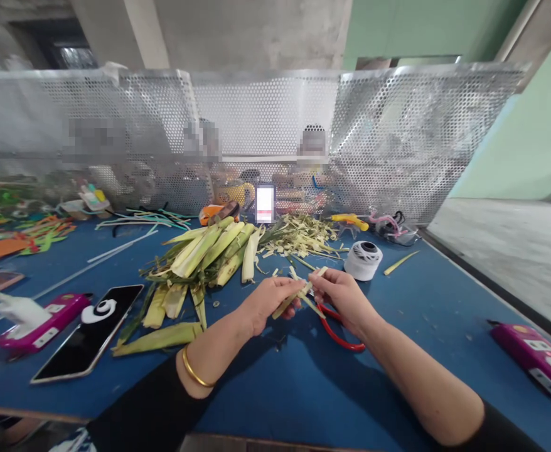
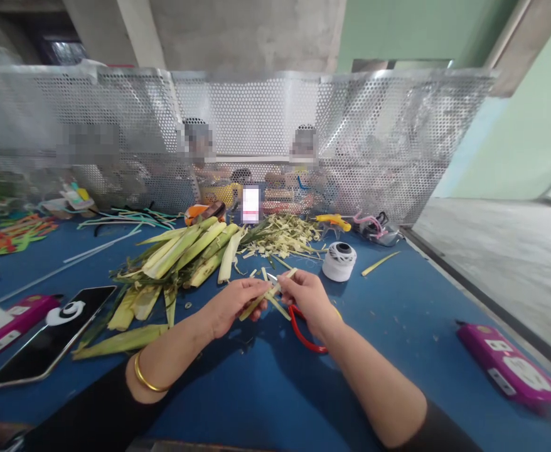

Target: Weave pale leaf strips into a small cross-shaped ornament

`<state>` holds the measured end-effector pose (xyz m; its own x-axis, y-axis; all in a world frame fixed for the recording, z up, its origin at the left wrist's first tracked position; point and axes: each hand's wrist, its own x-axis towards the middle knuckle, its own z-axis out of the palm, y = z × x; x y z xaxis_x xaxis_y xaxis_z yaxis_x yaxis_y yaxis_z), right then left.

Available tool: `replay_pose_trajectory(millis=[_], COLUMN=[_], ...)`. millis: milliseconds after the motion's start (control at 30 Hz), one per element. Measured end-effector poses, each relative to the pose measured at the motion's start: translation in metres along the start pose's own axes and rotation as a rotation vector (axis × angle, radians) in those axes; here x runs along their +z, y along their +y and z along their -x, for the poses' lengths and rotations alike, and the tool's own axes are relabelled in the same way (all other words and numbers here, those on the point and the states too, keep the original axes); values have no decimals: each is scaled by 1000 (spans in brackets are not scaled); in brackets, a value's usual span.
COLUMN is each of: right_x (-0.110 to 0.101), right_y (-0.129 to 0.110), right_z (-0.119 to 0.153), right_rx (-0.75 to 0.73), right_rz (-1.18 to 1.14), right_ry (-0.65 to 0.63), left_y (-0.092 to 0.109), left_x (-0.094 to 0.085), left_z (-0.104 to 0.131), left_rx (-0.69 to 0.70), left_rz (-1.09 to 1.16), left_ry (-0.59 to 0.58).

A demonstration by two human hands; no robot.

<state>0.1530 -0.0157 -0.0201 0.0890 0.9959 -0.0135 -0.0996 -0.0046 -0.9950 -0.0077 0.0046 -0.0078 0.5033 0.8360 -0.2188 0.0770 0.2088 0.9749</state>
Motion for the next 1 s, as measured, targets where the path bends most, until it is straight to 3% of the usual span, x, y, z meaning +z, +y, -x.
replay_pose_trajectory(millis=[233,400,500,600,733,1000], right_x=[1,-9,-12,-10,-7,-3], right_y=[11,6,-1,-2,3,4], right_z=[-2,-5,-4,-2,0,0], right_rx=[-105,-330,-413,-350,-258,-509], right_rz=[91,485,637,641,583,640], right_ry=[56,151,67,-21,-3,102], left_y=[-6,-5,-5,-6,-6,-5], left_x=[4,6,8,10,11,9], left_z=[-2,1,2,3,4,4], left_rx=[89,61,42,44,34,0], left_rz=[-189,-211,-253,-286,-291,-271], left_ry=[37,32,31,0,-10,-91])
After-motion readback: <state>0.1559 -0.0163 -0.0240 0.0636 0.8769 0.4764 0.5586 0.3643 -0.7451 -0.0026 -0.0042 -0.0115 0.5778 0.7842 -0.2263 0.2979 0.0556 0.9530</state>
